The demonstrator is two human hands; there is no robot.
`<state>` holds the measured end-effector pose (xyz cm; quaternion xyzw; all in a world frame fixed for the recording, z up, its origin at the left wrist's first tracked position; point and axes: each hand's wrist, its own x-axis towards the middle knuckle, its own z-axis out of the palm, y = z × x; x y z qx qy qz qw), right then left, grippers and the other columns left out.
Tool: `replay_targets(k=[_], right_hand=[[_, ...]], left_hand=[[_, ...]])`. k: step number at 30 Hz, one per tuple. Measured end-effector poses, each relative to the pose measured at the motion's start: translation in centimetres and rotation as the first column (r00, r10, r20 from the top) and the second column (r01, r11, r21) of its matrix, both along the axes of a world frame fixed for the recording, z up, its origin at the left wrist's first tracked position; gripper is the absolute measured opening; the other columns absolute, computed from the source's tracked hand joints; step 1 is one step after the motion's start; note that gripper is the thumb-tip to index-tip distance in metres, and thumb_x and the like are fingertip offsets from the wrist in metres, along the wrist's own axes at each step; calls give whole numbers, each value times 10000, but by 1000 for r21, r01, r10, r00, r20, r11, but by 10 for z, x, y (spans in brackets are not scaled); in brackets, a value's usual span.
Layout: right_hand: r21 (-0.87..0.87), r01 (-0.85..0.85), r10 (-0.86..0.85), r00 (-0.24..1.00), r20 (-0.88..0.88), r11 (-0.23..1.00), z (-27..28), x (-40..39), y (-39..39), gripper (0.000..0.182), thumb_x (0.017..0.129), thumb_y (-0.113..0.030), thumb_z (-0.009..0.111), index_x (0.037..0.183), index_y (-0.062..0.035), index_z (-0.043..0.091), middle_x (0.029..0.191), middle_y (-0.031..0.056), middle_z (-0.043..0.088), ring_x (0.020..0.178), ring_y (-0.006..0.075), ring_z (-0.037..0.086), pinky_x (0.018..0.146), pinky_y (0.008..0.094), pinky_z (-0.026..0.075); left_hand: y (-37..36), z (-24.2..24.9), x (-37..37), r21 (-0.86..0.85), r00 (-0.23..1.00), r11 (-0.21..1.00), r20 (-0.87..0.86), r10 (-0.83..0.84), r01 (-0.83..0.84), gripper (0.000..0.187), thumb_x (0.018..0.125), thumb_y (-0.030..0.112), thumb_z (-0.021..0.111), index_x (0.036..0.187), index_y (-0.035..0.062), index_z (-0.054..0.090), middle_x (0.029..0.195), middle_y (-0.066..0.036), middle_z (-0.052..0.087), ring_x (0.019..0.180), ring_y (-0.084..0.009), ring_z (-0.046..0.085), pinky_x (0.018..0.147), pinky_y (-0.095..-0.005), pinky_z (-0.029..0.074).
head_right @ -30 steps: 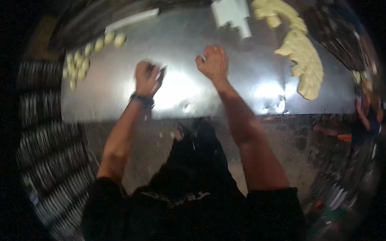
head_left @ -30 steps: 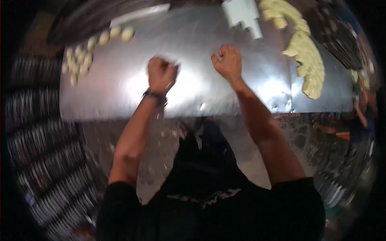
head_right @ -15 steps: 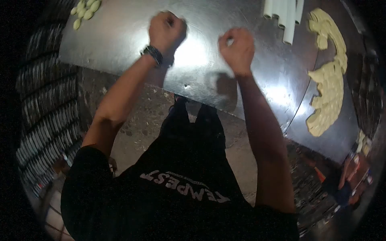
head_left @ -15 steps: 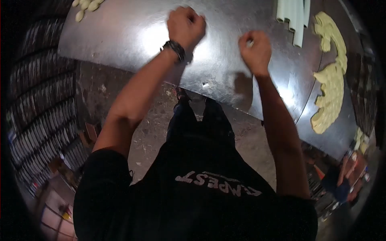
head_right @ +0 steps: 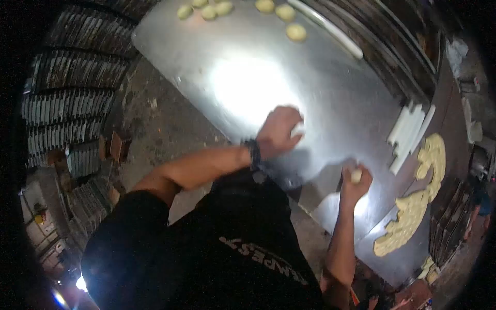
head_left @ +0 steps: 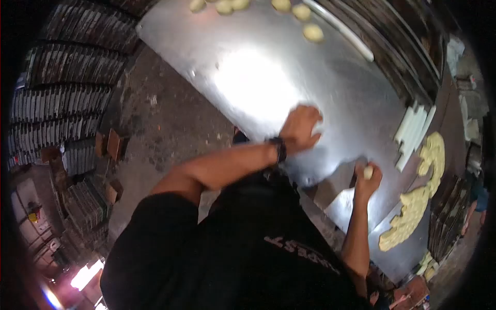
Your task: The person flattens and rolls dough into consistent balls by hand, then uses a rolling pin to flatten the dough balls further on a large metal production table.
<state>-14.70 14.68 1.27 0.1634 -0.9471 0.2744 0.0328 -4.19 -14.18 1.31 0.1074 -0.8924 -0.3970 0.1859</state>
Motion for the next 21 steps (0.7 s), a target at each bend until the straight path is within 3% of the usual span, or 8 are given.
replay_targets(k=[5, 9, 11, 13, 15, 17, 18, 21], right_hand=[[-214, 495, -249, 709, 660, 842, 79, 23, -43, 424, 725, 24, 697, 1116, -18, 539, 1002, 69, 573, 920, 155, 563, 764, 279, 492], [-516, -48, 157, 973, 170, 855, 168, 15, -241, 415, 765, -28, 708, 1143, -18, 535, 1101, 100, 567, 998, 182, 565, 831, 299, 496], [-640, -457, 344, 889, -303, 618, 203, 26, -344, 426, 734, -26, 738, 1112, -23, 541, 1136, 130, 545, 1069, 218, 548, 933, 335, 459], [-441, -739, 441, 664, -604, 508, 207, 32, -422, 422, 770, -100, 716, 1142, -30, 530, 1142, 141, 540, 1064, 249, 553, 930, 371, 456], [-415, -746, 589, 665, -458, 520, 153, 52, -495, 410, 790, -129, 695, 1153, -25, 536, 1124, 146, 561, 1058, 258, 564, 914, 377, 469], [-158, -690, 690, 721, -59, 707, 82, 65, -535, 403, 810, -159, 675, 1164, -20, 542, 1105, 150, 582, 1051, 267, 576, 898, 383, 481], [-90, -675, 681, 730, 60, 732, 62, 70, -532, 401, 820, -174, 664, 1169, -17, 544, 1096, 153, 593, 1047, 271, 581, 890, 386, 487], [-269, -637, 644, 761, -74, 722, 63, 78, -445, 403, 850, -219, 633, 1185, -9, 553, 1069, 160, 625, 1037, 284, 598, 866, 394, 506]], left_hand=[[-98, 40, 46, 445, 910, 859, 192, -368, 253, 342, 694, 94, 748, 993, 33, 592, 986, -116, 612, 943, -255, 596, 816, -368, 480], [-252, 73, 34, 948, 926, 199, -173, -336, 249, 323, 769, 132, 760, 1032, 55, 590, 980, -25, 632, 899, -123, 613, 802, -287, 505], [-334, 135, 18, 571, 990, 816, -44, 137, -88, 221, 777, 16, 709, 965, 61, 602, 896, -10, 618, 870, -94, 571, 783, -265, 474], [-415, 136, 1, 206, 844, 933, -401, 356, -296, 235, 772, 104, 762, 960, 53, 631, 932, -39, 640, 866, -133, 593, 788, -273, 479], [-500, 79, -8, 35, 780, 864, -413, 471, -503, 252, 813, 164, 737, 1020, 45, 655, 982, -74, 657, 903, -169, 603, 838, -305, 472], [-590, -28, 11, -101, 904, 915, 146, 403, -391, 468, 960, 382, 521, 1206, -11, 583, 1192, -154, 613, 1059, -235, 572, 941, -337, 425], [-627, -68, 35, -785, 996, 614, 48, -78, 86, 522, 967, 390, 468, 1274, -30, 519, 1248, -193, 575, 1104, -301, 553, 1005, -382, 386], [-628, -96, 69, -805, 975, 586, 51, 217, -89, 413, 984, 272, 414, 1257, -28, 494, 1319, -228, 483, 1222, -351, 456, 1093, -427, 287]])
